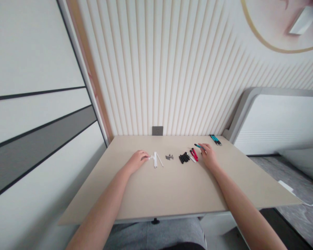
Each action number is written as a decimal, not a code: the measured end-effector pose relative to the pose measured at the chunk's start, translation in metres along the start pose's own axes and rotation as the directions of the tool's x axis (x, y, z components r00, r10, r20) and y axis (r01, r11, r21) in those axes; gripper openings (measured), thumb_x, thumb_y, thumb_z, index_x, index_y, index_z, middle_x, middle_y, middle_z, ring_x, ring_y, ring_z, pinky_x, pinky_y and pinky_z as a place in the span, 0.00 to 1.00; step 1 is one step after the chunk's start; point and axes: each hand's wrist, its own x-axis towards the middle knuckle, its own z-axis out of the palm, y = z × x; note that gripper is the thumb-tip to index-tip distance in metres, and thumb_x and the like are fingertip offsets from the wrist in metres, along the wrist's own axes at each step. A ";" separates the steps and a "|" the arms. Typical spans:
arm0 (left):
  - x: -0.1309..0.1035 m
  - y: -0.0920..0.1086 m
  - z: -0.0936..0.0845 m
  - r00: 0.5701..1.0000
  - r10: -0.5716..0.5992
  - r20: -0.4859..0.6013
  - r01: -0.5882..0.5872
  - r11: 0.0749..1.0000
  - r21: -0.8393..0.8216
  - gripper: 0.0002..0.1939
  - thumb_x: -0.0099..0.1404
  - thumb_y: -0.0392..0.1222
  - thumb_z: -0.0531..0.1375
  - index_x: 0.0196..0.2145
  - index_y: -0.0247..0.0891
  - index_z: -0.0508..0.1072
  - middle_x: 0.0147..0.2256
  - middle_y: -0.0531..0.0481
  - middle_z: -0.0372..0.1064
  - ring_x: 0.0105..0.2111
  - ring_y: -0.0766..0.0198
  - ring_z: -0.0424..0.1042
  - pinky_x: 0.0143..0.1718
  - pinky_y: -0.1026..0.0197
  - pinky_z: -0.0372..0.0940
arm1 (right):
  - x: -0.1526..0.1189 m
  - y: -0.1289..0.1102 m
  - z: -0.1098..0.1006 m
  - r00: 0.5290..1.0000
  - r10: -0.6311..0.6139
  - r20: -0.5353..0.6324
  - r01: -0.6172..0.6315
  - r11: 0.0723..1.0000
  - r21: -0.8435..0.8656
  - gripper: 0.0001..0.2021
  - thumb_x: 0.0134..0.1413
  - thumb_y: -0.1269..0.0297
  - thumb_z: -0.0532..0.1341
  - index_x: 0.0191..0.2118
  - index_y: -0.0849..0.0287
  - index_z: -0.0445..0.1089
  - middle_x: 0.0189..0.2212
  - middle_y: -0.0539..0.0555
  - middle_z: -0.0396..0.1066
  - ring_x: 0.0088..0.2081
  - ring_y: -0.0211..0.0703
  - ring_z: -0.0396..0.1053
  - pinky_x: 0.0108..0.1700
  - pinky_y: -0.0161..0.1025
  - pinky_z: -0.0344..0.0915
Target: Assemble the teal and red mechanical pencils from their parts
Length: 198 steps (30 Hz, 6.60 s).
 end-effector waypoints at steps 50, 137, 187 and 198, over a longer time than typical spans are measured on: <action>-0.001 0.053 0.005 0.973 0.134 -0.190 -0.166 0.972 -0.169 0.10 0.67 0.44 0.56 0.44 0.39 0.72 0.38 0.48 0.73 0.38 0.63 0.72 0.43 0.61 0.67 | -0.040 -0.177 0.079 0.893 -0.293 0.343 0.188 0.933 0.306 0.12 0.62 0.63 0.54 0.46 0.57 0.71 0.34 0.55 0.70 0.35 0.41 0.68 0.40 0.37 0.64; -0.006 0.021 -0.014 0.965 -0.012 -0.260 -0.007 0.998 -0.070 0.06 0.65 0.41 0.56 0.36 0.38 0.72 0.32 0.50 0.70 0.33 0.63 0.69 0.37 0.61 0.64 | -0.014 -0.133 0.045 0.899 -0.049 0.436 0.041 0.999 0.028 0.09 0.62 0.65 0.53 0.35 0.57 0.69 0.32 0.52 0.73 0.34 0.41 0.68 0.36 0.35 0.58; -0.003 0.028 -0.011 0.958 -0.114 -0.264 0.080 0.988 -0.135 0.12 0.65 0.47 0.55 0.37 0.38 0.73 0.33 0.49 0.72 0.31 0.63 0.68 0.35 0.62 0.63 | -0.018 -0.131 0.060 0.974 -0.110 0.197 0.106 0.994 0.031 0.13 0.61 0.63 0.52 0.45 0.56 0.72 0.43 0.57 0.71 0.46 0.46 0.67 0.50 0.42 0.61; -0.004 0.029 -0.011 0.954 -0.106 -0.280 0.071 0.989 -0.132 0.10 0.64 0.45 0.55 0.37 0.37 0.73 0.32 0.50 0.72 0.29 0.64 0.68 0.34 0.62 0.63 | -0.028 -0.149 0.056 0.883 -0.231 0.408 0.358 0.894 -0.268 0.11 0.59 0.65 0.55 0.41 0.53 0.76 0.54 0.58 0.63 0.54 0.52 0.58 0.53 0.48 0.53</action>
